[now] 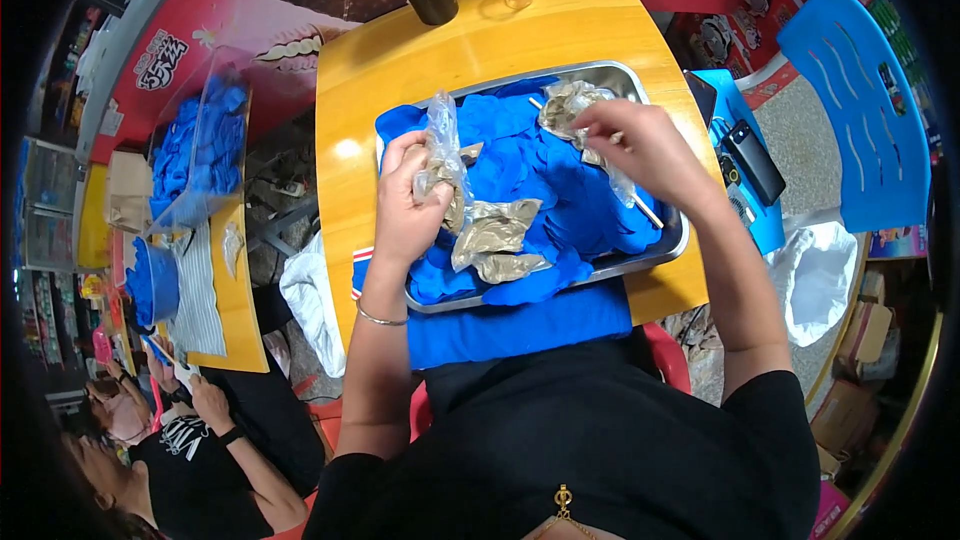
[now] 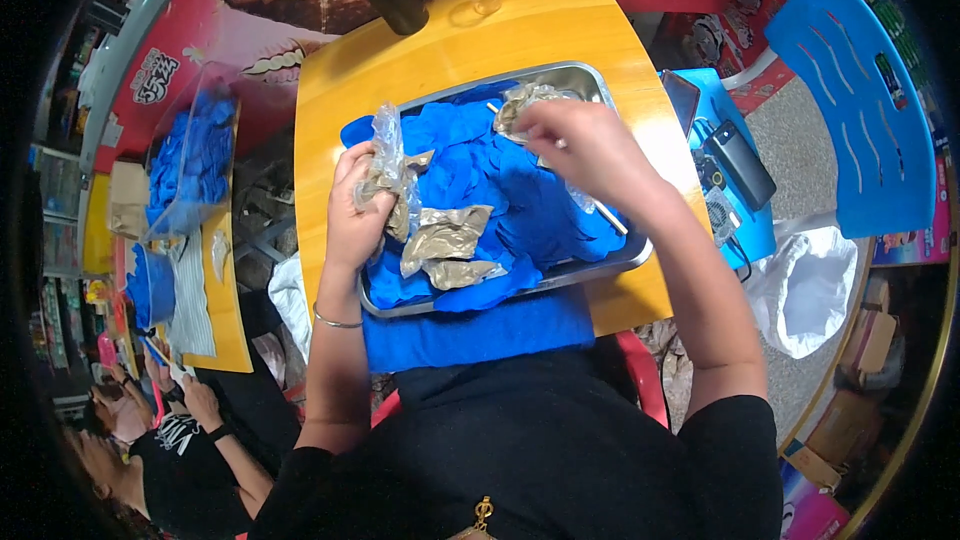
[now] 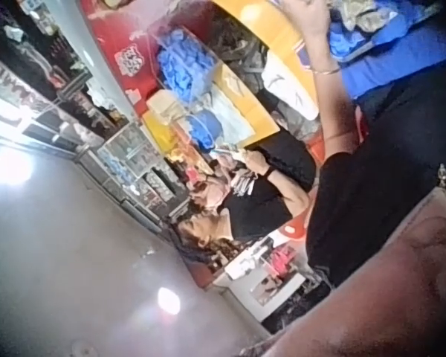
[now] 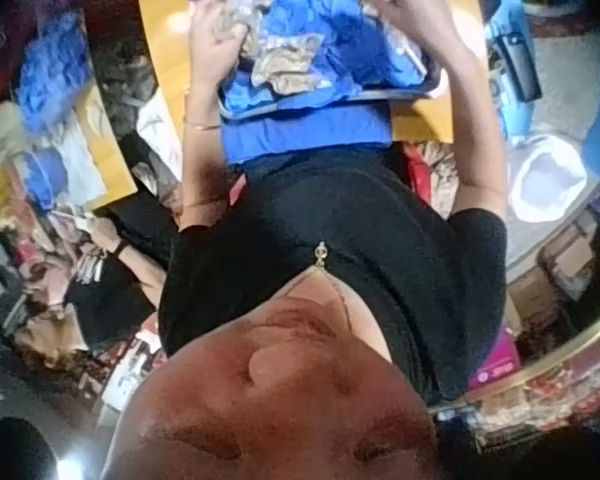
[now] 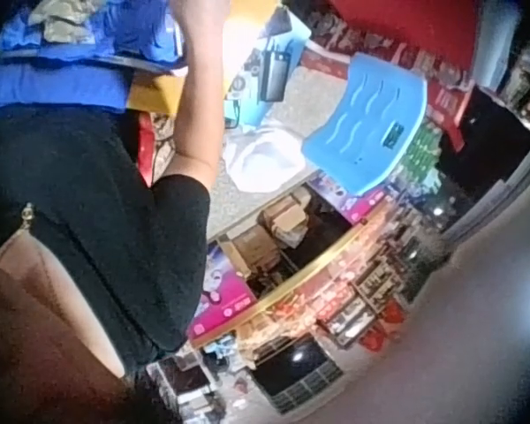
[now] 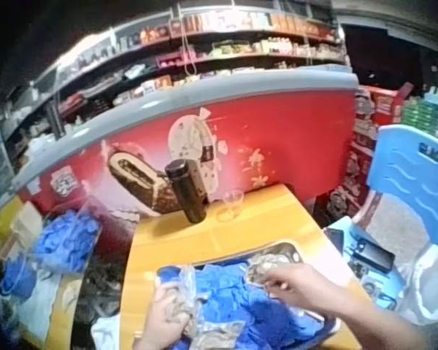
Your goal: Assembling items by placing brown fibrous material onto blue fabric cutouts on a tray.
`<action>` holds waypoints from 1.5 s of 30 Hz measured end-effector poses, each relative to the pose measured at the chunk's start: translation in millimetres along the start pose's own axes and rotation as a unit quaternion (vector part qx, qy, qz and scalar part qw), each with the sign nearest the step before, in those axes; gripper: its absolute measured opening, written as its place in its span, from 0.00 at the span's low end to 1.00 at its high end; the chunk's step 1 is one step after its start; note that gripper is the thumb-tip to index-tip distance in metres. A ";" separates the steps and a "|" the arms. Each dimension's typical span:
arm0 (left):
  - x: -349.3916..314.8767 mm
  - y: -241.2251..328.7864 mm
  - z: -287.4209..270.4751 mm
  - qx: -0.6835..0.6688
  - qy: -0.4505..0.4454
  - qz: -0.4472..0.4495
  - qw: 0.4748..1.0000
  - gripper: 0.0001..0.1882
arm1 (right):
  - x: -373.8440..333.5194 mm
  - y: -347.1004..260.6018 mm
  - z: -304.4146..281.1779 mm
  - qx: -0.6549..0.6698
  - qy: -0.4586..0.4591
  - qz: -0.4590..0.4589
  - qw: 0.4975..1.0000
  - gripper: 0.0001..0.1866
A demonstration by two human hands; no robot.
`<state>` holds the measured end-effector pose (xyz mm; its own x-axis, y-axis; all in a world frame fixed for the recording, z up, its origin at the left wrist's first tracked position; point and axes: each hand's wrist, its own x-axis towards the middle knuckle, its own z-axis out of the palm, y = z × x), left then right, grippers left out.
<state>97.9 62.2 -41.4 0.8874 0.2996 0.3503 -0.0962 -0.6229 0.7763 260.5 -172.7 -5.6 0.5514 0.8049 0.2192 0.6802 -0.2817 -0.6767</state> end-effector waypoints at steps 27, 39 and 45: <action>-5.7 -0.5 9.3 -0.057 0.053 -0.012 0.997 0.13 | -26.1 52.4 -47.8 0.277 -0.027 0.175 0.944 0.11; -6.6 -3.5 9.7 -0.038 0.047 0.000 0.998 0.14 | -33.7 31.3 -5.8 -0.300 -0.119 0.141 0.936 0.19; -6.3 -1.3 11.9 -0.052 0.049 -0.018 0.997 0.14 | -30.8 22.4 -24.8 -0.241 -0.047 0.142 0.959 0.14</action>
<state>97.7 52.6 -50.9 0.8429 0.3927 0.3678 -0.1170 -0.5334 0.8377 270.8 -216.8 -10.1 0.7174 0.6967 -0.0050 0.6655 -0.6873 -0.2910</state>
